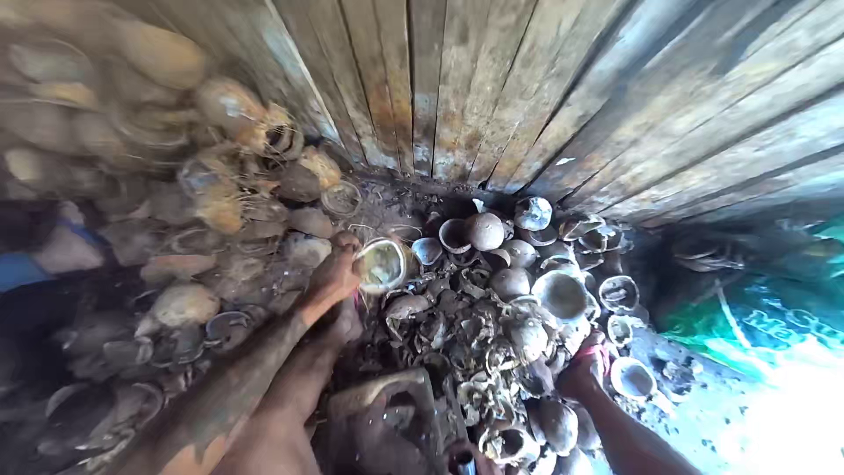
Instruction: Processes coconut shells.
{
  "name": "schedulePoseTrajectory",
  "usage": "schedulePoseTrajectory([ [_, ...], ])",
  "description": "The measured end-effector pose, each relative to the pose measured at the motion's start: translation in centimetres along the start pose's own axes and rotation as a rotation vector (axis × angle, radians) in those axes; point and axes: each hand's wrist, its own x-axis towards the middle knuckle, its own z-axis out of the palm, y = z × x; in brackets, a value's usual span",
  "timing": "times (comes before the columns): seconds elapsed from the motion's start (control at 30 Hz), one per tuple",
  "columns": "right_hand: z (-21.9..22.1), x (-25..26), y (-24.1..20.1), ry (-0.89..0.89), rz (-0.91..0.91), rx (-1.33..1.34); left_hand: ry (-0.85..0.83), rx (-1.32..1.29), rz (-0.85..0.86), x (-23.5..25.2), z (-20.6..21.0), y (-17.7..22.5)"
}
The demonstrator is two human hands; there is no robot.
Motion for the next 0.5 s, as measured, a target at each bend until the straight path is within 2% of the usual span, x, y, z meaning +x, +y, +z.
schedulePoseTrajectory([
  [0.03, -0.4, -1.9, -1.9, -0.073, 0.103, -0.063, 0.007, -0.038, 0.011, -3.9, -0.2, -0.1],
  [0.07, -0.3, -3.4, -1.3, -0.118, 0.122, -0.080, 0.011, -0.083, 0.007, -7.9, -0.2, -0.2],
  [0.1, 0.7, -4.3, 2.8, -0.101, 0.002, -0.011, 0.012, -0.125, -0.007, -11.9, -0.1, 0.0],
  [0.13, 3.2, -3.9, 10.5, -0.013, -0.283, 0.132, 0.028, -0.140, -0.016, -15.7, 0.3, 0.2],
  [0.17, 6.9, -1.8, 19.7, 0.091, -0.648, 0.291, 0.052, -0.113, -0.018, -19.3, 0.8, 0.3],
  [0.2, 8.6, -1.3, 24.5, 0.083, -0.623, 0.309, 0.109, -0.045, -0.007, -22.5, 1.9, 0.1],
  [0.23, 9.3, -1.7, 26.4, 0.083, -0.501, 0.308, 0.176, -0.012, 0.017, -25.1, 3.3, -0.2],
  [0.27, 9.4, -2.5, 26.6, 0.106, -0.379, 0.331, 0.207, -0.039, 0.026, -27.1, 4.9, -0.5],
  [0.33, 9.6, -4.5, 25.5, 0.185, -0.205, 0.435, 0.131, -0.208, -0.041, -29.8, 8.2, -0.6],
  [0.4, 10.3, -5.8, 25.3, 0.271, -0.169, 0.545, 0.056, -0.271, -0.125, -31.0, 10.9, -0.4],
  [0.5, 12.2, -6.5, 25.7, 0.354, -0.179, 0.645, 0.060, -0.200, -0.175, -31.7, 12.1, 0.7],
])
